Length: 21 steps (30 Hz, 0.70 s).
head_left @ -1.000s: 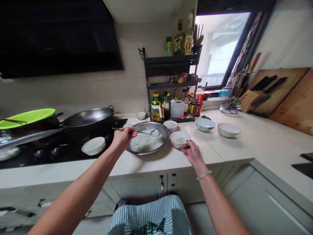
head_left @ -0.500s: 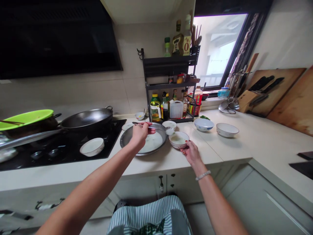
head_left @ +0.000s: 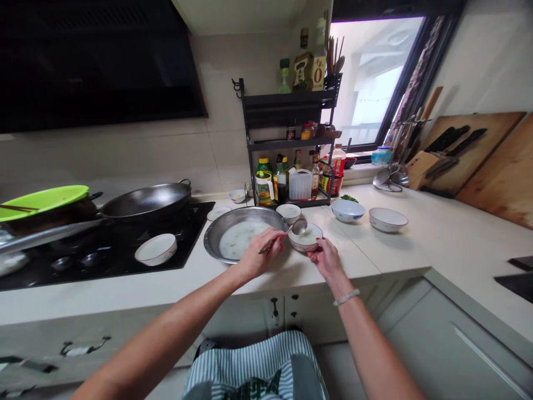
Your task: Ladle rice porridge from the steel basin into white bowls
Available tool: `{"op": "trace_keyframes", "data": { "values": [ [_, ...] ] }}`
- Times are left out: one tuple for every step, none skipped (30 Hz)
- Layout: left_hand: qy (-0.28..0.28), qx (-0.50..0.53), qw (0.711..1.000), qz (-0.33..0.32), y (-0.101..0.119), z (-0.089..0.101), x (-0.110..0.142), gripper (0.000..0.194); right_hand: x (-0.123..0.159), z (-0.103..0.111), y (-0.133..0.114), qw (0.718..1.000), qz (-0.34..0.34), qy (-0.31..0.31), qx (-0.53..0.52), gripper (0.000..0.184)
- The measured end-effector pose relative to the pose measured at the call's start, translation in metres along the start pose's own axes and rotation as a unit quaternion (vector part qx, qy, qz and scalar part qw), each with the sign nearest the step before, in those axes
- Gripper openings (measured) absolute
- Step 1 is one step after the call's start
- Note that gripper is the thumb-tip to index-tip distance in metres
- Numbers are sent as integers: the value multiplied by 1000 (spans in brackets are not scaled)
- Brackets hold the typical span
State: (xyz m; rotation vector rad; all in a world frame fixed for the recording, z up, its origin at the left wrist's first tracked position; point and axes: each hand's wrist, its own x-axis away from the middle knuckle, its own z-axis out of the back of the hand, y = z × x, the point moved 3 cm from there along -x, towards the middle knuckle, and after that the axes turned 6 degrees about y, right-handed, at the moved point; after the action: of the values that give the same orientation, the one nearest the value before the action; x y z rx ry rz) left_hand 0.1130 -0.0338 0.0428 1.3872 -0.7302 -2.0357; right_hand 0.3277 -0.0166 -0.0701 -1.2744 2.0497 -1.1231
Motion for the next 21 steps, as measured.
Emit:
{"op": "trace_keyframes", "data": {
  "values": [
    [13,10,1000,11,-2,1,0,17,0,0,0,1000,-1,1,3,28],
    [35,27,998,35,-5,2,-1,18,0,0,0,1000,-2,2,6,28],
    [66,52,994,70,-9,4,-3,20,0,0,-1,1000,-3,2,7,29],
    [106,83,985,111,-14,7,-5,21,0,0,-1,1000,-4,2,8,29],
    [152,115,970,152,-19,11,-7,20,1,0,-2,1000,-3,2,7,29],
    [201,145,950,190,-24,16,-9,19,1,-1,-2,1000,-2,1,6,29],
    [246,170,928,222,-29,22,-11,16,1,-1,-2,1000,-3,0,6,28],
    [285,190,906,249,-33,29,-12,14,0,-1,-2,1000,-4,1,6,28],
    [315,203,887,270,-38,37,-13,12,0,-1,-2,1000,-4,2,6,28],
    [335,208,874,283,-41,46,-13,11,0,-1,-2,1000,-4,3,6,27],
    [347,206,869,287,-45,55,-12,10,0,-1,-2,1000,-5,4,5,27],
    [353,196,870,282,-48,65,-11,10,0,-1,-1,1000,-5,5,5,27],
    [355,179,876,274,-51,75,-9,9,-1,-1,-1,1000,-5,6,5,28],
    [353,158,884,263,-54,85,-6,9,-1,-1,-1,1000,-4,6,6,28],
    [349,132,893,250,-58,94,-3,8,-1,0,-1,1000,-4,6,7,29],
    [338,104,903,242,-61,102,1,9,-1,0,-1,1000,-4,5,9,30],
    [325,75,912,239,-64,108,5,9,-1,0,-1,1000,-5,4,10,30],
    [312,45,919,237,-67,113,8,10,-1,0,-1,1000,-5,5,11,31],
    [299,14,924,237,-68,117,12,10,-1,0,-2,1000,-5,5,12,31],
    [289,-13,928,236,-69,119,15,10,-1,-1,-2,1000,-4,6,13,32],
    [282,-37,929,236,-70,120,18,10,-1,-1,-2,1000,-4,7,13,32]
  ]
}}
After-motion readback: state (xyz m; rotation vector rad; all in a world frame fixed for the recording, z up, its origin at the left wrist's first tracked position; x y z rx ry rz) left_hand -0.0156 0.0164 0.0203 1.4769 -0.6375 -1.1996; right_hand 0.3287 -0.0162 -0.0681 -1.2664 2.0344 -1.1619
